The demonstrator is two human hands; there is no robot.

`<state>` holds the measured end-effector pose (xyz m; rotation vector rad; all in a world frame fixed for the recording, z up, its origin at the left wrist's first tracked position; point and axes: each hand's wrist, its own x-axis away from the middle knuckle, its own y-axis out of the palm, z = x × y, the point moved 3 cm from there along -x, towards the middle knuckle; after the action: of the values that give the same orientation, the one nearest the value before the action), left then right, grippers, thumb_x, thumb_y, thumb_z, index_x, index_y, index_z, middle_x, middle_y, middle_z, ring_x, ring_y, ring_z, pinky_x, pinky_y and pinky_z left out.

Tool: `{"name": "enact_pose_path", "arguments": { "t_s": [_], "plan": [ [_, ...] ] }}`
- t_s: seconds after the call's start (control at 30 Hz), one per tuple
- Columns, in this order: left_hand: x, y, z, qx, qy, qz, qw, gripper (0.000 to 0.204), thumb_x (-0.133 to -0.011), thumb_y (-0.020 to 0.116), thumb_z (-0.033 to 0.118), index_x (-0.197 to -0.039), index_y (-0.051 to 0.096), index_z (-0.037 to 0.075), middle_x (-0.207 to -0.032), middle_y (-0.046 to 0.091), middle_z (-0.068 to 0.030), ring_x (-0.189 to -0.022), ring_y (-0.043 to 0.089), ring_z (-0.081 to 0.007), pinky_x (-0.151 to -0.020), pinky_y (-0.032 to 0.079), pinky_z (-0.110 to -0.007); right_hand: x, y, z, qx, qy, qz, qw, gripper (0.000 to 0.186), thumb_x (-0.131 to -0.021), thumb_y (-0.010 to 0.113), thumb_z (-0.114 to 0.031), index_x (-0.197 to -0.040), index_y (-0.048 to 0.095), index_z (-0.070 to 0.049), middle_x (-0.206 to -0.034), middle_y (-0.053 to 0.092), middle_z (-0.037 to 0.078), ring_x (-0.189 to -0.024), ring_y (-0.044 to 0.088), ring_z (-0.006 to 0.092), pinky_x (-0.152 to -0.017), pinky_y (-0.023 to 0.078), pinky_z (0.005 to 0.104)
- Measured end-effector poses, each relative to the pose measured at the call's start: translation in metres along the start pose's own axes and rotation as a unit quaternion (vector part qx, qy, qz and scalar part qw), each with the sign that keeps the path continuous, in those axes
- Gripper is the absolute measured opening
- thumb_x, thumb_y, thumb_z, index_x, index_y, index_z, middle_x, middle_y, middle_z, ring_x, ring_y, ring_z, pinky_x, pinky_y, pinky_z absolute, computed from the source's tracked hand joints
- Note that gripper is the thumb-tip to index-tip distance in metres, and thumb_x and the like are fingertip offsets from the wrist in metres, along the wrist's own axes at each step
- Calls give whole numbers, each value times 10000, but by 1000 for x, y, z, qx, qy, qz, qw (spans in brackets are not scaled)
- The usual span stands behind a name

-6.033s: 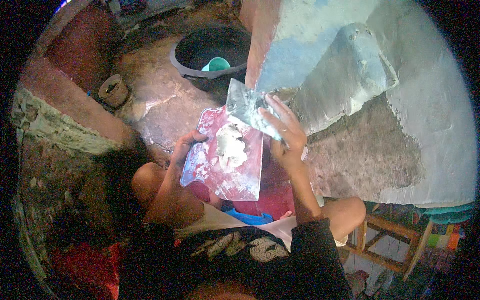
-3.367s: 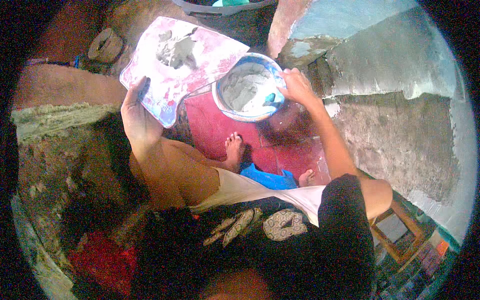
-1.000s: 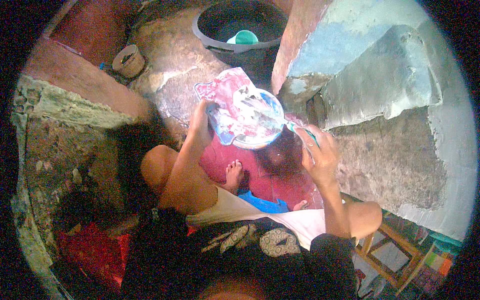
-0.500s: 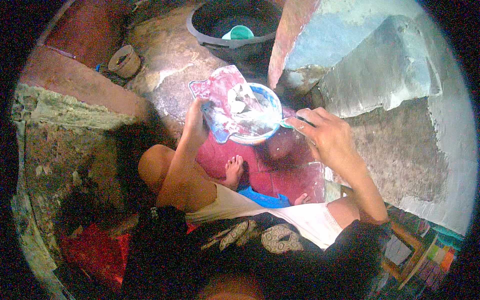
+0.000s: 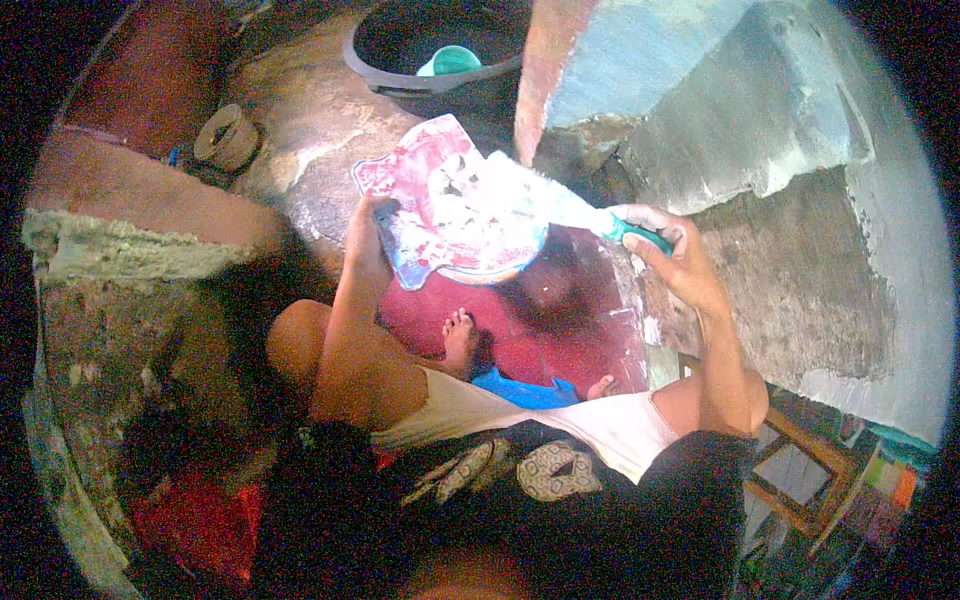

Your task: The person applies a white substance to a wall corner using a trowel and a hawk.

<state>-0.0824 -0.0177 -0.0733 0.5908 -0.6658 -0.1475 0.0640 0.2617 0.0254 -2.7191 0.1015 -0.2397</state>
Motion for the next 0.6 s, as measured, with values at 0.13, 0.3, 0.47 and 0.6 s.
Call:
{"name": "enact_pose_path", "arguments": {
  "t_s": [0.13, 0.3, 0.47, 0.6],
  "plan": [
    [2, -5, 9, -21, 64, 26, 997, 238, -794, 416, 249, -864, 519, 46, -820, 563, -85, -771, 565, -192, -707, 472, -334, 11, -12, 34, -214, 3, 105, 971, 371, -758, 585, -207, -1068, 531, -9, -821, 564, 8, -682, 479, 50, -576, 364, 178],
    [20, -13, 46, 24, 157, 59, 985, 173, -757, 459, 192, -807, 531, 43, -769, 565, -62, -708, 569, -185, -679, 469, -321, 17, 2, 88, -301, -28, 236, 924, 347, -813, 555, -224, -1104, 487, -48, -766, 501, -16, -622, 432, 42, -545, 338, 150],
    [24, -29, 64, 116, 193, 59, 973, 138, -750, 503, 134, -820, 542, 22, -773, 577, -71, -700, 571, -199, -665, 468, -311, 2, 56, 195, -285, 88, 296, 907, 291, -843, 519, -230, -1088, 480, -76, -748, 498, -30, -569, 411, 25, -457, 338, 163],
    [22, -32, 61, 92, 201, 92, 971, 140, -764, 497, 140, -830, 536, 23, -770, 579, -63, -699, 571, -182, -674, 460, -298, -19, 63, 272, -298, 194, 337, 872, 253, -833, 532, -265, -998, 522, -73, -692, 481, -36, -512, 397, 37, -414, 323, 176]
  ]
}}
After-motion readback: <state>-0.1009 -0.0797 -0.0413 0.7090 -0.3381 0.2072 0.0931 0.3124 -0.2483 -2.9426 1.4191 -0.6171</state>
